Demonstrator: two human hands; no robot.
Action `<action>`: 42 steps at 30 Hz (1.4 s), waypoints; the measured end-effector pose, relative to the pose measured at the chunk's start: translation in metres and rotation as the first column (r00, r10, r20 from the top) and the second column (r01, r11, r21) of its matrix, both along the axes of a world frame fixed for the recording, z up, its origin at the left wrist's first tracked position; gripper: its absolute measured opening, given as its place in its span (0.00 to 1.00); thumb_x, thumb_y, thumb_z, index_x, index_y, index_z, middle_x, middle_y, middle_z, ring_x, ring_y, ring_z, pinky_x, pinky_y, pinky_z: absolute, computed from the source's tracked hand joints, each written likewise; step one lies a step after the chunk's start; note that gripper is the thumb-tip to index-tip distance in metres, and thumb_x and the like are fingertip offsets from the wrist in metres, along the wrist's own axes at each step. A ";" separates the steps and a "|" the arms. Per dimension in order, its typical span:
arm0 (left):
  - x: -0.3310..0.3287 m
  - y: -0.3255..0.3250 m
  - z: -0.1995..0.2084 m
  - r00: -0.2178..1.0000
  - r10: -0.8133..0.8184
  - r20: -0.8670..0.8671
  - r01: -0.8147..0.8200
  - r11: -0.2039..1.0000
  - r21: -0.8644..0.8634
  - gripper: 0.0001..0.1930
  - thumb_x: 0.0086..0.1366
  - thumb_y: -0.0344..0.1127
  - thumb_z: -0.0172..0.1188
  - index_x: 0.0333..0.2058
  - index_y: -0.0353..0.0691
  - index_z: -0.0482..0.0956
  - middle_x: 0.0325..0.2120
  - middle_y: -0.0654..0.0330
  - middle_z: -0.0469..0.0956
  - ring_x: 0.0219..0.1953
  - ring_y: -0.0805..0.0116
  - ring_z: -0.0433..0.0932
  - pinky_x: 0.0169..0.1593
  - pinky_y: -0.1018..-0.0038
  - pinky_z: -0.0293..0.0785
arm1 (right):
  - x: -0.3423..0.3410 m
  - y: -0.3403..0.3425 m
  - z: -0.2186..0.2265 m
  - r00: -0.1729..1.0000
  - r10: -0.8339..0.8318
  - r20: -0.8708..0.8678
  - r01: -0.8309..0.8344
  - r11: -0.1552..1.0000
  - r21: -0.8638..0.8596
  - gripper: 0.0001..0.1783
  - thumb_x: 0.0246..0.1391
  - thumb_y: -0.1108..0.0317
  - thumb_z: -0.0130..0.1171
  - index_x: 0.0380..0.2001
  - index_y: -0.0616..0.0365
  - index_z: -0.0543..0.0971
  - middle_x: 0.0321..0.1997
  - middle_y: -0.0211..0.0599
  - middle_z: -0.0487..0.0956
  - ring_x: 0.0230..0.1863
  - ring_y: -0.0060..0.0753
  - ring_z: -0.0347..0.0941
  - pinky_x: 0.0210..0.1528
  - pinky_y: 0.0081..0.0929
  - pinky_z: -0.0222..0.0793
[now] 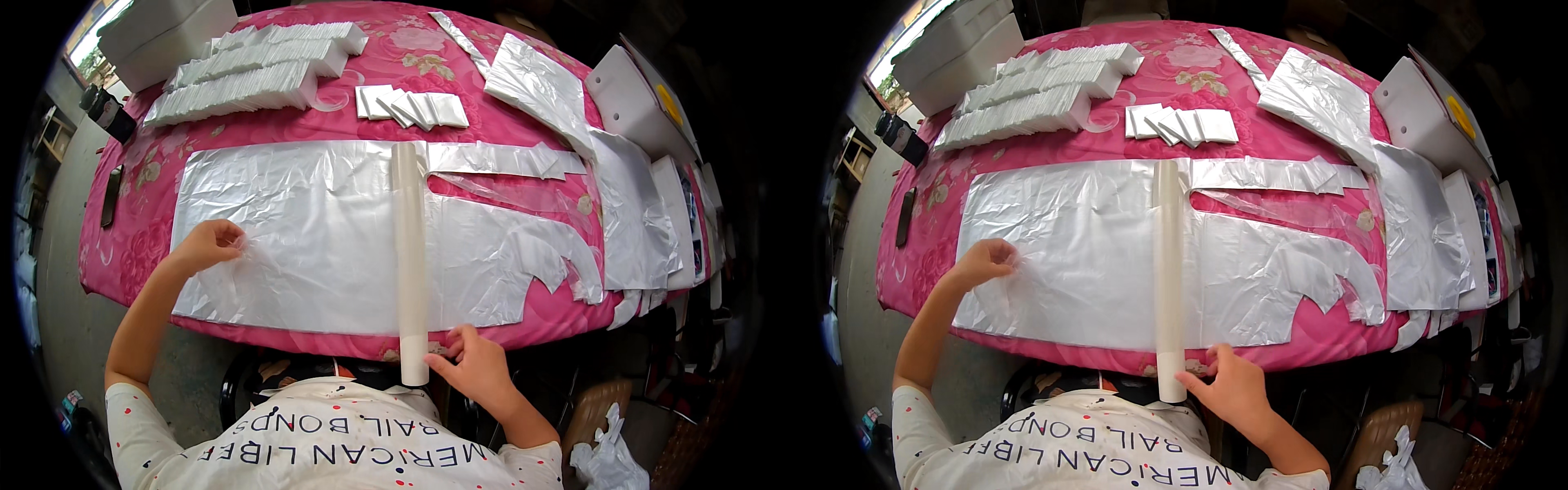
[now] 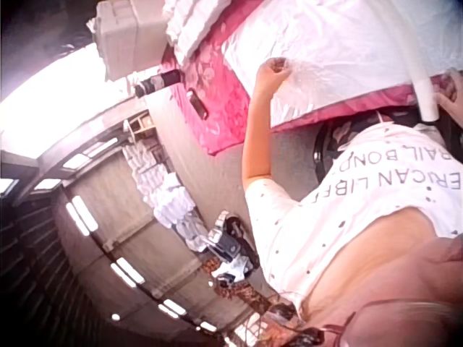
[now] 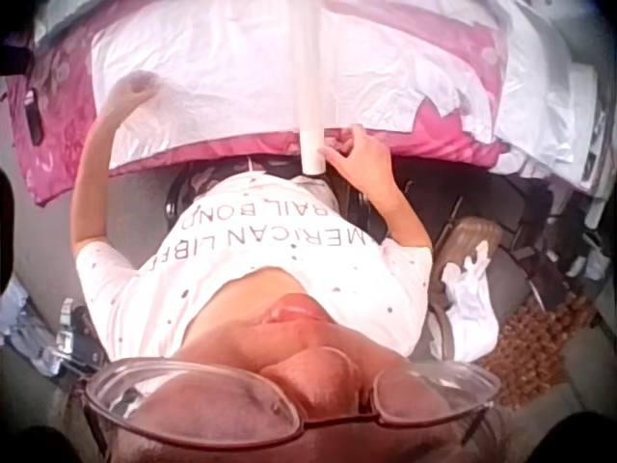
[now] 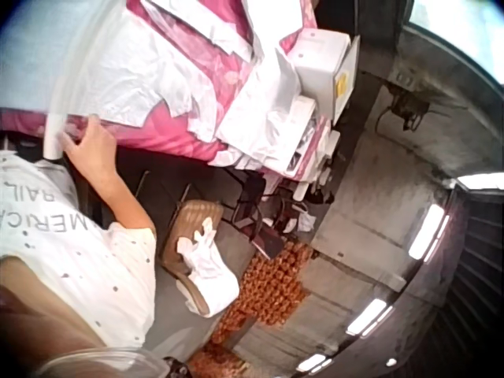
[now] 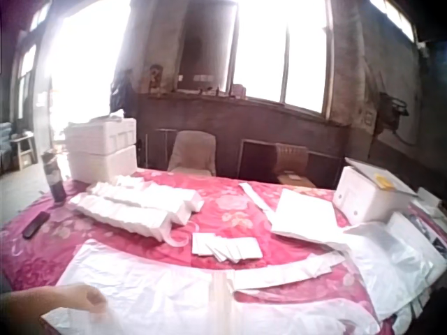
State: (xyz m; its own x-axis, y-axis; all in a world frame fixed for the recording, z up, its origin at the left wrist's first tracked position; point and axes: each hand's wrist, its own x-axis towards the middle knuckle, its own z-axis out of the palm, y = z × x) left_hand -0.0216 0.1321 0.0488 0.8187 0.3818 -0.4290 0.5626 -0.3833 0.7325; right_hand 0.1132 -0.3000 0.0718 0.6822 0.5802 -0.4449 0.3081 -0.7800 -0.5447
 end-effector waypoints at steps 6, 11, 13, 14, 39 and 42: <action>0.034 -0.053 0.042 0.889 -0.394 0.235 -0.006 0.501 0.865 0.20 0.48 0.20 0.56 0.43 0.36 0.72 0.44 0.53 0.72 0.49 0.52 0.69 0.53 0.65 0.66 | -0.026 0.017 -0.019 0.977 0.005 -0.214 0.019 0.994 0.110 0.25 0.44 0.49 0.58 0.22 0.66 0.75 0.22 0.44 0.76 0.25 0.44 0.74 0.30 0.34 0.69; 0.080 -0.161 -0.012 0.725 -0.507 0.467 0.176 0.791 0.586 0.27 0.54 0.27 0.57 0.53 0.33 0.63 0.54 0.50 0.64 0.55 0.51 0.64 0.56 0.63 0.62 | -0.025 0.015 -0.018 0.988 0.029 -0.149 -0.013 0.995 0.104 0.23 0.44 0.51 0.58 0.22 0.67 0.75 0.20 0.47 0.74 0.23 0.47 0.73 0.29 0.34 0.68; 0.094 -0.186 -0.037 0.737 -0.483 0.473 0.175 0.812 0.556 0.29 0.56 0.29 0.54 0.56 0.29 0.58 0.57 0.45 0.58 0.59 0.48 0.58 0.60 0.62 0.56 | -0.023 0.011 -0.015 0.987 0.026 -0.160 -0.019 0.999 0.047 0.23 0.43 0.52 0.58 0.22 0.67 0.75 0.20 0.47 0.75 0.23 0.47 0.73 0.29 0.34 0.68; 0.101 -0.194 -0.044 0.736 -0.483 0.475 0.188 0.820 0.541 0.30 0.57 0.30 0.52 0.57 0.27 0.56 0.58 0.44 0.55 0.61 0.47 0.55 0.62 0.61 0.53 | -0.023 0.008 -0.015 0.985 0.012 -0.174 -0.003 0.999 0.054 0.23 0.44 0.51 0.58 0.22 0.67 0.75 0.20 0.47 0.75 0.23 0.47 0.73 0.28 0.34 0.68; 0.110 -0.205 -0.054 0.766 -0.624 0.151 0.335 0.589 0.736 0.35 0.56 0.40 0.41 0.58 0.20 0.50 0.61 0.36 0.46 0.65 0.45 0.43 0.66 0.58 0.37 | 0.231 0.164 -0.080 0.467 0.234 -0.852 0.884 -0.142 0.446 0.09 0.57 0.69 0.51 0.38 0.61 0.73 0.38 0.36 0.78 0.36 0.31 0.76 0.41 0.30 0.74; 0.110 -0.206 -0.056 0.762 -0.624 0.172 0.321 0.595 0.737 0.35 0.54 0.40 0.42 0.57 0.20 0.50 0.61 0.36 0.47 0.65 0.45 0.43 0.66 0.58 0.37 | 0.291 0.101 -0.080 0.534 0.395 -0.748 0.846 -0.239 0.477 0.11 0.59 0.71 0.45 0.42 0.62 0.73 0.44 0.40 0.77 0.43 0.35 0.75 0.46 0.35 0.74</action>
State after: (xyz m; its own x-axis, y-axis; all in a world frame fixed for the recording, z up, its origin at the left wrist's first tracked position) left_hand 0.0882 -0.0740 -0.0071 0.9877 -0.0664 0.1418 -0.1060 -0.9500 0.2938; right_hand 0.4041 -0.1990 -0.0085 0.8504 0.5254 -0.0277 -0.5004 0.7914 -0.3512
